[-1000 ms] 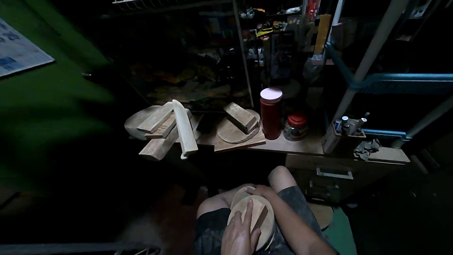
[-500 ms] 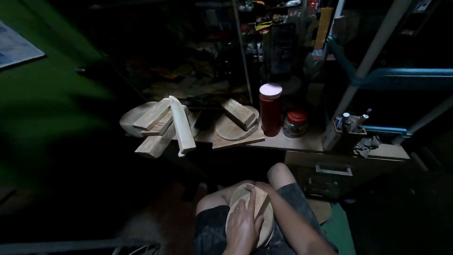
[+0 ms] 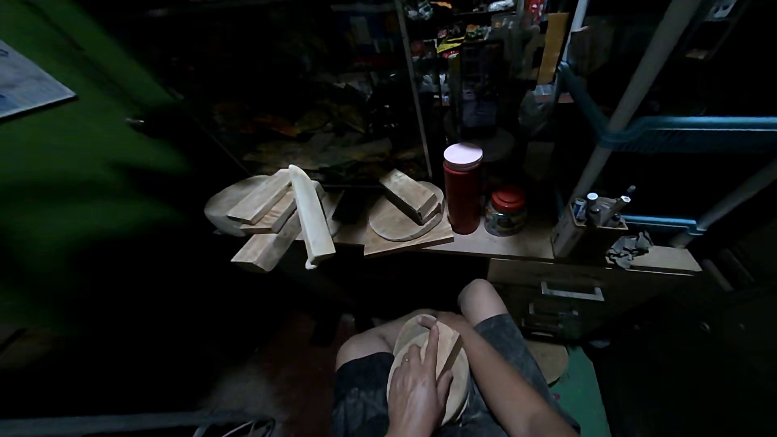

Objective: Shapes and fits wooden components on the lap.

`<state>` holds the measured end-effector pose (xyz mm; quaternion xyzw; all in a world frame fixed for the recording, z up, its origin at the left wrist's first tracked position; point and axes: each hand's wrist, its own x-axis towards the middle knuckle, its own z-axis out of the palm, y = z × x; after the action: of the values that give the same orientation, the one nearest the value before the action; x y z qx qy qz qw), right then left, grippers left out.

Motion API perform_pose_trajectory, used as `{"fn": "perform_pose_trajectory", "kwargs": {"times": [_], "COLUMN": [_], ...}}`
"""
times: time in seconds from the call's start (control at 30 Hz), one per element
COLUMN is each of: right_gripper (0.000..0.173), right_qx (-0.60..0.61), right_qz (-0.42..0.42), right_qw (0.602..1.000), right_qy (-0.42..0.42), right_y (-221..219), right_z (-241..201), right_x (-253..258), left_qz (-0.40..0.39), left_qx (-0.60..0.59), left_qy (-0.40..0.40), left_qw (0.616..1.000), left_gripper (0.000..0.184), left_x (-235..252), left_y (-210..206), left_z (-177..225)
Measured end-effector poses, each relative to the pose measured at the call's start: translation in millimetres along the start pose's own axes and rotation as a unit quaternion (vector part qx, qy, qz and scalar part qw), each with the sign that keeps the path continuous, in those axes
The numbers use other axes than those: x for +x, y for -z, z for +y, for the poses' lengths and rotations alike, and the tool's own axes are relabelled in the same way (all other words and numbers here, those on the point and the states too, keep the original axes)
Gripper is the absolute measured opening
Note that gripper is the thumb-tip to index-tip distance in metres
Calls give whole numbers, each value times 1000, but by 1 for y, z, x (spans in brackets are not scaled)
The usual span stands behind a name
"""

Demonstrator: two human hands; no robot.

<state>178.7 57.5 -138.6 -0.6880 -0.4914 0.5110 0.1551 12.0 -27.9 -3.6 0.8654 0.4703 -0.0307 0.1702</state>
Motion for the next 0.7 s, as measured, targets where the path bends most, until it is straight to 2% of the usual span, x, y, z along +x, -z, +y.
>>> {"fn": "perform_pose_trajectory", "kwargs": {"times": [0.27, 0.37, 0.5, 0.7], "right_gripper": [55, 55, 53, 59], "right_qx": [14, 1, -19, -19], "right_qz": [-3, 1, 0, 2], "right_qw": [1000, 999, 999, 1000], "right_qy": [28, 45, 47, 19], "right_y": [10, 4, 9, 6], "right_z": [-21, -9, -19, -15], "right_x": [-35, -13, -32, -24], "left_qz": [9, 15, 35, 27], "left_qx": [-1, -4, -8, -4], "left_qy": [-1, -3, -15, -6], "left_qw": [1000, 1000, 999, 1000], "left_gripper": [81, 80, 80, 81], "left_x": [1, 1, 0, 1], "left_y": [-3, -4, -7, -6], "left_z": [-2, -2, -4, -4]}}
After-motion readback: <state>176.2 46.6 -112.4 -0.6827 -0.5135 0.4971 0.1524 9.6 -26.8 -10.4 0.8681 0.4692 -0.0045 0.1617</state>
